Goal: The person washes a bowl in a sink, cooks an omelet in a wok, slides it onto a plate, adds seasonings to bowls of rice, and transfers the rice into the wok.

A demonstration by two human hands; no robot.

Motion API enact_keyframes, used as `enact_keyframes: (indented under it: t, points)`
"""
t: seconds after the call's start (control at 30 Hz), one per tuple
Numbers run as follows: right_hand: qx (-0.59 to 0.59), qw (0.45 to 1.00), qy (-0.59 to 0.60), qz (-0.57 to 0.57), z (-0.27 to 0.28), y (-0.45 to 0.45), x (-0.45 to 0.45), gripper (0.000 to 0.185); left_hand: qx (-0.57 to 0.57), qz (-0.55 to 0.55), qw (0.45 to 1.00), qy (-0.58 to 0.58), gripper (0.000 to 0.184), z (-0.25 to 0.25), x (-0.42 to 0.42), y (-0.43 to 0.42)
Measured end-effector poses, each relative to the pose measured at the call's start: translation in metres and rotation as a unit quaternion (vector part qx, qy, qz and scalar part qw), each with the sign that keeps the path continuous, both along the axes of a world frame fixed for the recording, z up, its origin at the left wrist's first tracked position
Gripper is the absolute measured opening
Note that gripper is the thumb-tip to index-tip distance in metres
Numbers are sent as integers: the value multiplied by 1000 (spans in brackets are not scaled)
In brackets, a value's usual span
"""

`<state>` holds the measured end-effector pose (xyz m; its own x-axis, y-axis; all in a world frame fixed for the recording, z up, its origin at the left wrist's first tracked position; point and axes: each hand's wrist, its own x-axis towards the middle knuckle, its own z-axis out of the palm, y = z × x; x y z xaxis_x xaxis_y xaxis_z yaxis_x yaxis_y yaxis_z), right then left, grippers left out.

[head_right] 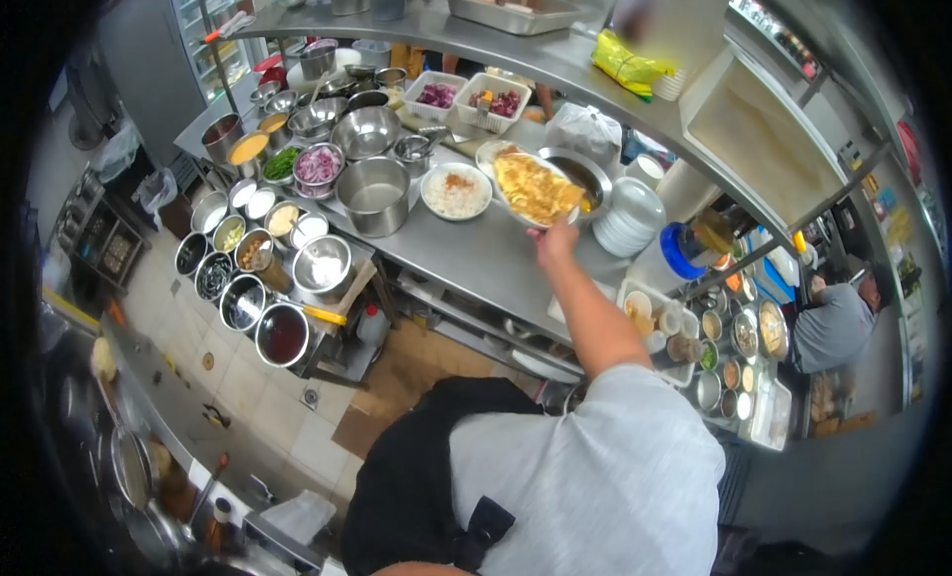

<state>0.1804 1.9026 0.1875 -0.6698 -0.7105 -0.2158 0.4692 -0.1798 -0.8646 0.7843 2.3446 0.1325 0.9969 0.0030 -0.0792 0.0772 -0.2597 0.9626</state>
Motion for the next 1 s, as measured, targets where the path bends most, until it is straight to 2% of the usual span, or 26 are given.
enact_keyframes:
  t: [0.1, 0.2, 0.27, 0.3, 0.33, 0.37, 0.4, 0.63, 0.8, 1.0]
  points:
    - [1, 998, 28, -51, 17, -45, -58, 37, -9, -67, 998, 17, 33, -1, -22, -40]
    - [-42, 997, 1, -65, 16, -95, -122, 37, -15, -121, 992, 27, 33, 1, -52, -87]
    - [-49, 992, -15, -115, 17, -131, -161, 36, -21, -150, 988, 31, 33, 5, -74, -125]
    - [-99, 988, -12, -118, 27, -138, -169, 33, -23, -163, 986, 37, 33, 7, -86, -144]
    - [-19, 980, -34, -195, 43, -152, -179, 33, -25, -173, 984, 39, 33, 9, -98, -164]
    - [-6, 977, -47, -209, 42, -166, -203, 31, -29, -183, 982, 41, 34, 11, -111, -184]
    - [-100, 973, -41, -204, 25, -186, -235, 31, -30, -193, 980, 46, 34, 12, -124, -207]
    - [-55, 963, -44, -261, 39, -267, -351, 33, -27, -248, 967, 55, 35, 27, -202, -336]
    - [-27, 964, -12, -265, 25, -275, -421, 34, -19, -264, 963, 53, 36, 23, -238, -375]
    - [-6, 967, 22, -252, 16, -282, -467, 36, -4, -263, 962, 76, 37, -4, -267, -392]
